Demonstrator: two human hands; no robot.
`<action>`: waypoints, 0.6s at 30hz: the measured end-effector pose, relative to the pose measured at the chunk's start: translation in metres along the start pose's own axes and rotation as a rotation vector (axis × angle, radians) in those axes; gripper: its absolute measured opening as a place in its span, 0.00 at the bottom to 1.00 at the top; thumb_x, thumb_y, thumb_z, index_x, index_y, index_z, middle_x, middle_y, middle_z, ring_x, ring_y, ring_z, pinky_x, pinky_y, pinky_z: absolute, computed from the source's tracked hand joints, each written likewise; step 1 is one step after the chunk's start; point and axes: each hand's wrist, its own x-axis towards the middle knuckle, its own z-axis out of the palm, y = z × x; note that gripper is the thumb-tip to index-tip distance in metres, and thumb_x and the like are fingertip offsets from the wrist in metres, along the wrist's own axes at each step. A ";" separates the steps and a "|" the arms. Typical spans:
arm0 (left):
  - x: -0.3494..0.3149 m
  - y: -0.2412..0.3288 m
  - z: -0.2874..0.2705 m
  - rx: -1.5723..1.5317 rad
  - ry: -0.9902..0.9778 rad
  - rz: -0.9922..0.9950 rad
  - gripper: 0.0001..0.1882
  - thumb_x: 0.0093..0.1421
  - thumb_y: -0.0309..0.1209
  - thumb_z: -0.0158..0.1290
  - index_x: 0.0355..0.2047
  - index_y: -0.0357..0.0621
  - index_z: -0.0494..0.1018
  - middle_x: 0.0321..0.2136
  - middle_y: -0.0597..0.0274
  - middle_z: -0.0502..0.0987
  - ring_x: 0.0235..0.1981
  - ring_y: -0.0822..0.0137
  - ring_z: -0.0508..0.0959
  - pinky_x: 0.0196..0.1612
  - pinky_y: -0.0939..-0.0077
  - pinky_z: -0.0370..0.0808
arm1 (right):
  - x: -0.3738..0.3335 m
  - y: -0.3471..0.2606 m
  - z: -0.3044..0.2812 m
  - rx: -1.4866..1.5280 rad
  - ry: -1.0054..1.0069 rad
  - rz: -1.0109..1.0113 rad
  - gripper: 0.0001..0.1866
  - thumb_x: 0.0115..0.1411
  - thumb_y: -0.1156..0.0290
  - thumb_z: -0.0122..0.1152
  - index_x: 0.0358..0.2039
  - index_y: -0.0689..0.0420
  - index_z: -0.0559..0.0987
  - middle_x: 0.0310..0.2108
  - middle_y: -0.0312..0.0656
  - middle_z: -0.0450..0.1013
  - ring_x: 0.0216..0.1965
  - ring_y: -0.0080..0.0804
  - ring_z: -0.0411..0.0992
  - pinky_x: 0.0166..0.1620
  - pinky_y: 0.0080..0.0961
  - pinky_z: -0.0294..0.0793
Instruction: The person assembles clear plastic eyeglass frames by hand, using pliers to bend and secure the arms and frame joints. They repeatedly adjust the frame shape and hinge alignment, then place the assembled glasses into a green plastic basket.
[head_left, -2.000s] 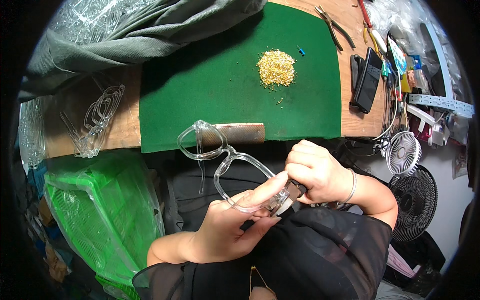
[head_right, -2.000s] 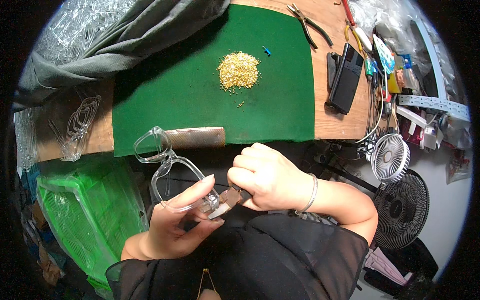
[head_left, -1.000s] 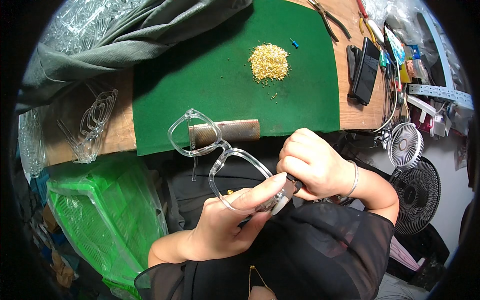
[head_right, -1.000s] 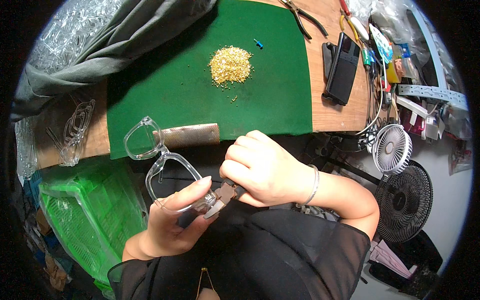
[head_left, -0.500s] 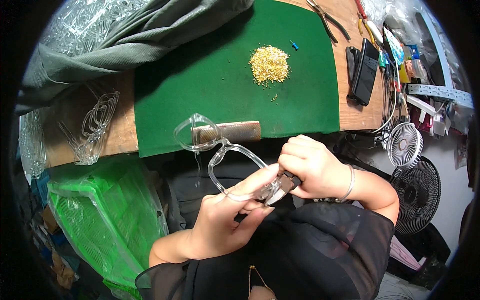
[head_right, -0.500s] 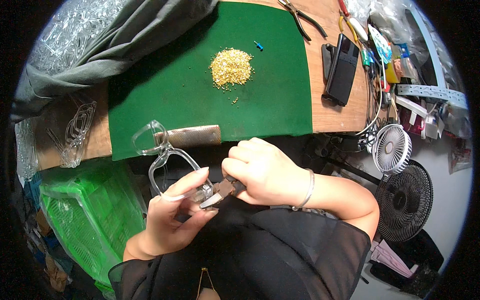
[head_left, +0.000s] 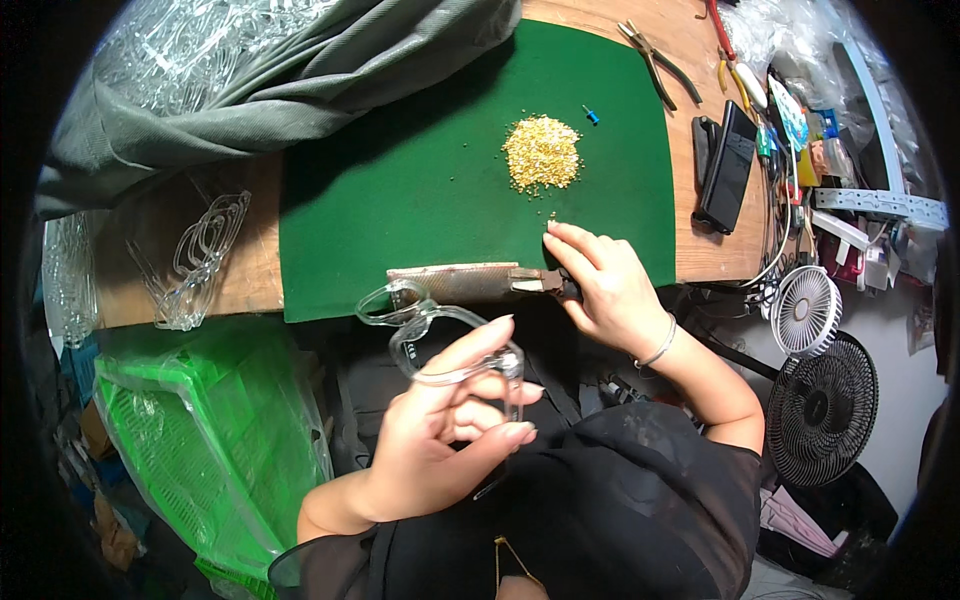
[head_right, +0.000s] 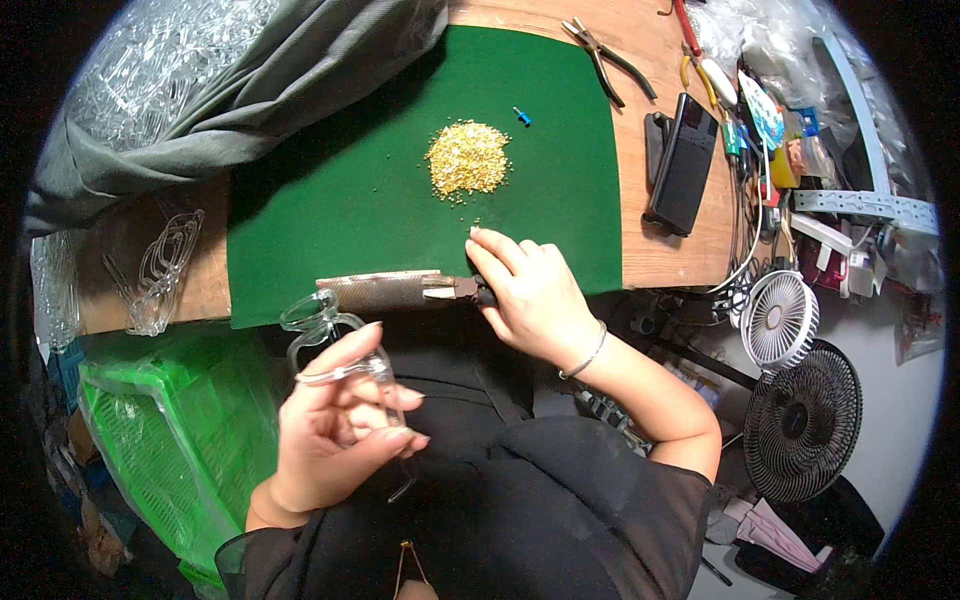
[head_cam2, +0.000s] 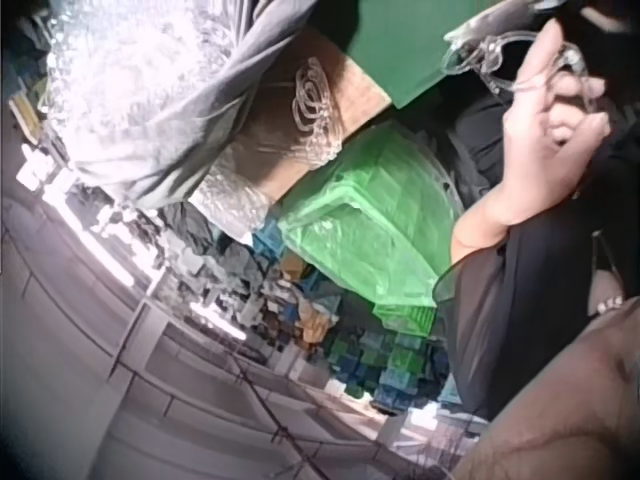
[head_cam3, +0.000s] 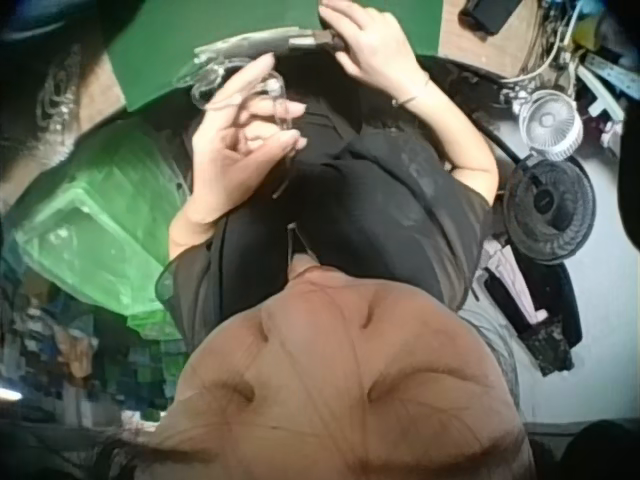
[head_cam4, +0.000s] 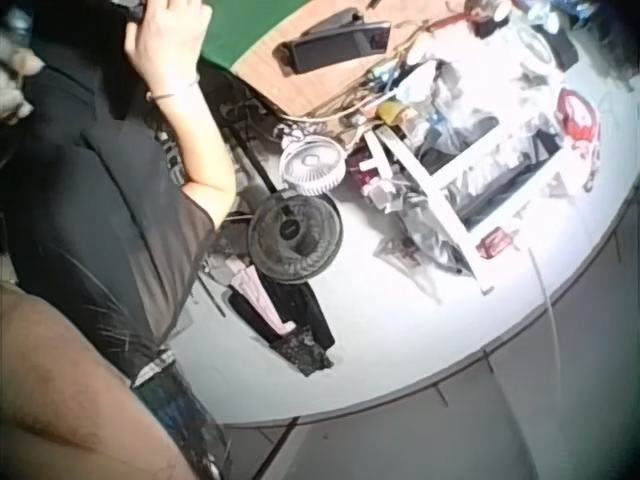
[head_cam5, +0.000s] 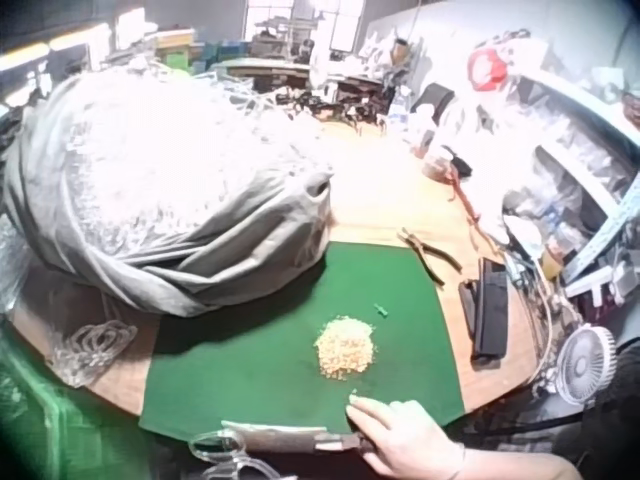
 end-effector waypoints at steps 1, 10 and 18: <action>-0.001 0.002 -0.001 -0.056 0.010 0.020 0.40 0.53 0.10 0.53 0.63 0.36 0.48 0.42 0.50 0.74 0.33 0.79 0.77 0.37 0.87 0.75 | 0.000 0.000 -0.003 0.071 0.036 0.000 0.31 0.38 0.75 0.65 0.48 0.60 0.70 0.50 0.45 0.67 0.40 0.40 0.69 0.43 0.34 0.68; 0.010 -0.001 0.006 -0.112 -0.001 0.127 0.42 0.53 0.08 0.51 0.64 0.36 0.44 0.43 0.46 0.74 0.34 0.72 0.79 0.44 0.74 0.78 | 0.023 0.033 0.015 0.269 0.237 0.179 0.08 0.51 0.76 0.62 0.31 0.61 0.73 0.25 0.46 0.68 0.27 0.43 0.69 0.31 0.30 0.68; 0.009 0.000 0.007 -0.111 0.079 0.125 0.42 0.52 0.08 0.52 0.64 0.36 0.45 0.43 0.46 0.74 0.34 0.72 0.79 0.43 0.75 0.78 | 0.033 0.026 0.017 0.278 0.244 0.151 0.10 0.49 0.74 0.65 0.30 0.61 0.74 0.25 0.46 0.69 0.26 0.44 0.69 0.30 0.34 0.67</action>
